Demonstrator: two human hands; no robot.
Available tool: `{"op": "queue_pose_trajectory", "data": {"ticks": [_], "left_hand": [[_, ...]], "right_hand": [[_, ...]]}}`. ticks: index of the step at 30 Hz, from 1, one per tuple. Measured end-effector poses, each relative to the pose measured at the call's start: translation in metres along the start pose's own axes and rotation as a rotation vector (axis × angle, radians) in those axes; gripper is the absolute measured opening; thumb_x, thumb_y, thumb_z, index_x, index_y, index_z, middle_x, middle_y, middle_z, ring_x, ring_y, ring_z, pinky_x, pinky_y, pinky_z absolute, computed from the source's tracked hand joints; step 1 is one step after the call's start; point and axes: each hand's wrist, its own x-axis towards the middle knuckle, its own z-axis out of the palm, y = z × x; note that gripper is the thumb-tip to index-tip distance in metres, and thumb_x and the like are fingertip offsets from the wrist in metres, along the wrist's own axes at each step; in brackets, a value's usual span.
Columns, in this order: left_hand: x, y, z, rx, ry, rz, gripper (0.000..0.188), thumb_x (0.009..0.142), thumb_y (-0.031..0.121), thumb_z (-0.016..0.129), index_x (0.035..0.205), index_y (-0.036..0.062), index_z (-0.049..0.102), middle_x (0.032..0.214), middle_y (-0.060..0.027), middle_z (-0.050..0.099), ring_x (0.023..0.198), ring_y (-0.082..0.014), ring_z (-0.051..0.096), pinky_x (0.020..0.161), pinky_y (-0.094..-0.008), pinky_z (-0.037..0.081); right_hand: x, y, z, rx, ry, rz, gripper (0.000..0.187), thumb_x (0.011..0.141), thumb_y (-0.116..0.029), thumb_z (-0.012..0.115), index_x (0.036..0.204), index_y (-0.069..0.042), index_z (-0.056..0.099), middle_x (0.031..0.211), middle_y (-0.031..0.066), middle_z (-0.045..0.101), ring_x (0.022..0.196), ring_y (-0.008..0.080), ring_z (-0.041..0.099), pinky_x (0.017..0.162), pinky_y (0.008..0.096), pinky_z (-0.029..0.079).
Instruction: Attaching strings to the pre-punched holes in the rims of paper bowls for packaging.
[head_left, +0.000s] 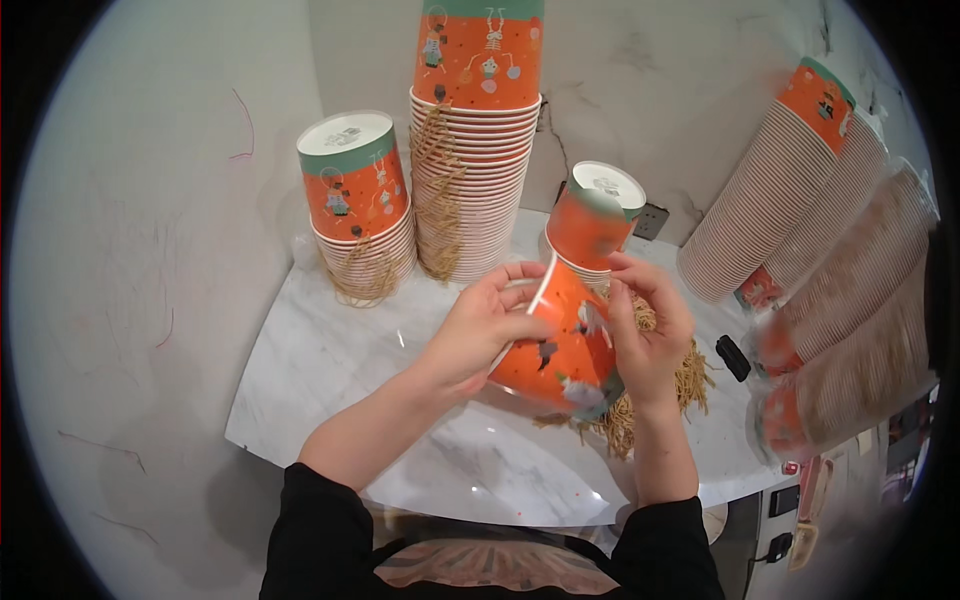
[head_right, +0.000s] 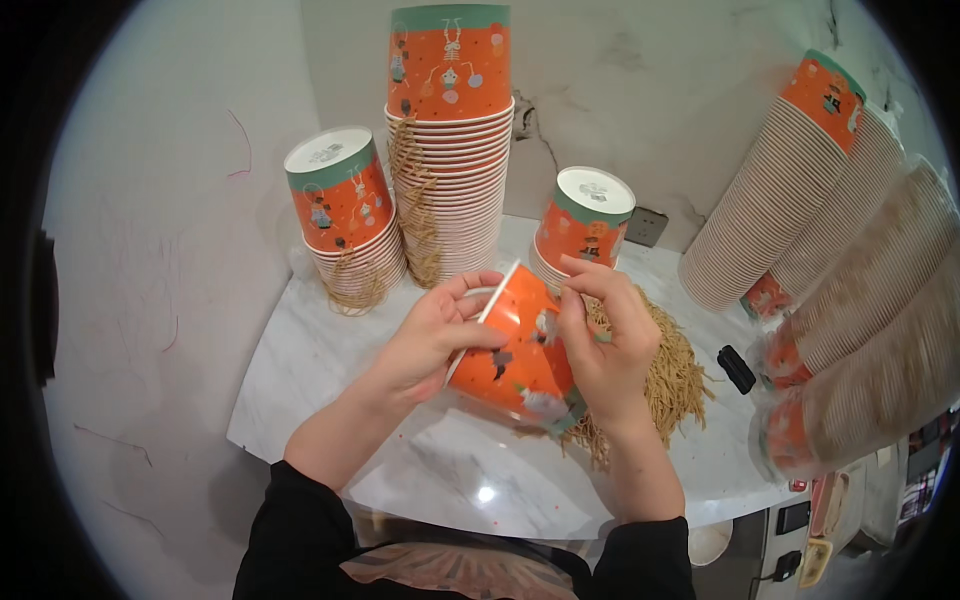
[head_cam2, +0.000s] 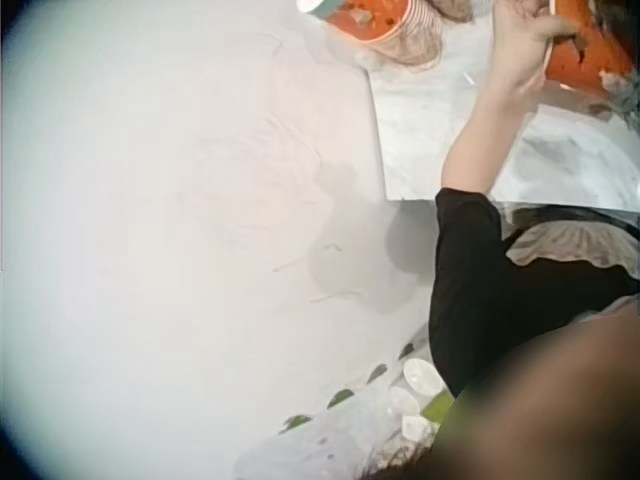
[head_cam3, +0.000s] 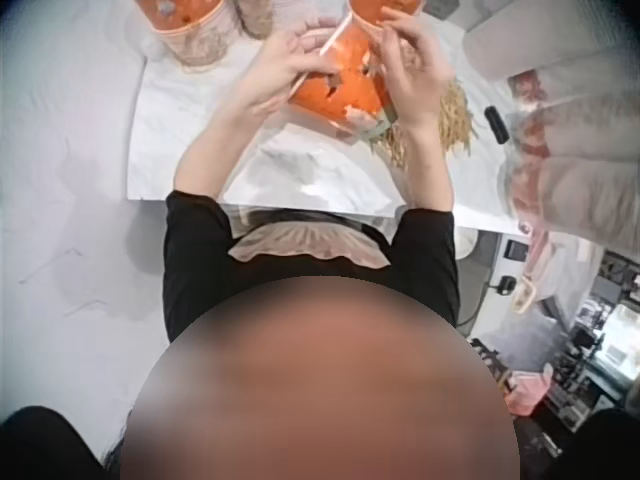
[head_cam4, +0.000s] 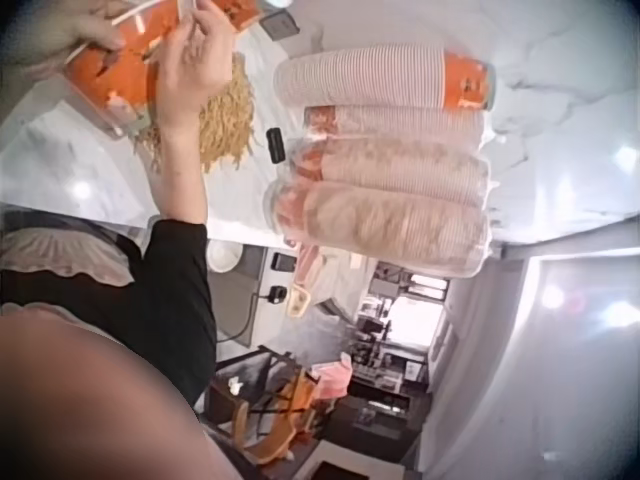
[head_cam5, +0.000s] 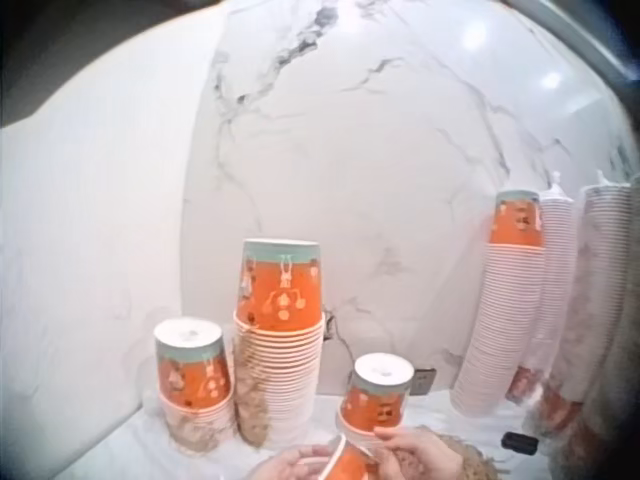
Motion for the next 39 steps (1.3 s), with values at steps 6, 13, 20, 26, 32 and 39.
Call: {"op": "queue_pose_trajectory", "data": {"ticks": [6, 13, 20, 26, 32, 39], "left_hand": [[0.005, -0.003, 0.005, -0.136, 0.049, 0.067, 0.064, 0.088, -0.010, 0.060, 0.147, -0.0050, 0.037, 0.141, -0.0158, 0.055, 0.120, -0.0189, 0.062, 0.101, -0.0336, 0.053], [0.009, -0.011, 0.000, -0.104, -0.009, 0.071, 0.074, 0.082, -0.017, 0.048, 0.153, -0.0105, 0.030, 0.151, -0.0189, 0.046, 0.133, -0.0221, 0.054, 0.108, -0.0334, 0.048], [0.010, -0.011, -0.001, -0.125, -0.053, 0.054, 0.075, 0.080, -0.017, 0.046, 0.153, -0.0105, 0.029, 0.150, -0.0185, 0.047, 0.133, -0.0218, 0.054, 0.108, -0.0321, 0.048], [0.009, -0.012, 0.005, -0.154, -0.063, 0.044, 0.077, 0.080, -0.018, 0.045, 0.154, -0.0078, 0.030, 0.152, -0.0169, 0.046, 0.135, -0.0214, 0.052, 0.109, -0.0321, 0.046], [0.007, -0.011, 0.008, -0.117, -0.079, 0.031, 0.078, 0.082, -0.018, 0.045, 0.157, -0.0054, 0.027, 0.153, -0.0149, 0.043, 0.137, -0.0214, 0.049, 0.113, -0.0341, 0.042], [0.010, -0.010, 0.004, -0.096, -0.051, 0.008, 0.059, 0.094, -0.006, 0.047, 0.152, -0.0030, 0.038, 0.138, -0.0108, 0.056, 0.124, -0.0168, 0.058, 0.104, -0.0308, 0.049]], "right_hand": [[0.001, -0.008, -0.004, -0.009, -0.276, 0.052, 0.011, 0.086, -0.001, 0.069, 0.096, 0.000, 0.068, 0.103, 0.0121, 0.074, 0.088, 0.0202, 0.072, 0.077, 0.0318, 0.056], [0.000, 0.001, 0.003, -0.089, -0.361, -0.014, 0.013, 0.083, 0.000, 0.069, 0.096, 0.000, 0.066, 0.095, 0.0108, 0.071, 0.081, 0.0264, 0.071, 0.072, 0.0335, 0.057], [0.002, 0.004, 0.003, -0.119, -0.413, -0.022, 0.012, 0.084, -0.001, 0.070, 0.095, 0.000, 0.065, 0.097, 0.0109, 0.070, 0.079, 0.0269, 0.071, 0.070, 0.0341, 0.057], [-0.002, -0.001, 0.002, -0.198, -0.425, -0.058, 0.013, 0.085, -0.002, 0.070, 0.096, -0.001, 0.064, 0.096, 0.0105, 0.068, 0.078, 0.0280, 0.070, 0.068, 0.0349, 0.057], [-0.001, -0.001, 0.000, -0.163, -0.390, -0.023, 0.014, 0.084, -0.001, 0.070, 0.096, -0.002, 0.063, 0.091, 0.0110, 0.066, 0.075, 0.0283, 0.069, 0.066, 0.0353, 0.056], [-0.001, 0.000, 0.000, -0.174, -0.397, -0.043, 0.013, 0.083, 0.000, 0.070, 0.095, -0.001, 0.064, 0.091, 0.0112, 0.066, 0.076, 0.0284, 0.069, 0.067, 0.0356, 0.056]]}}
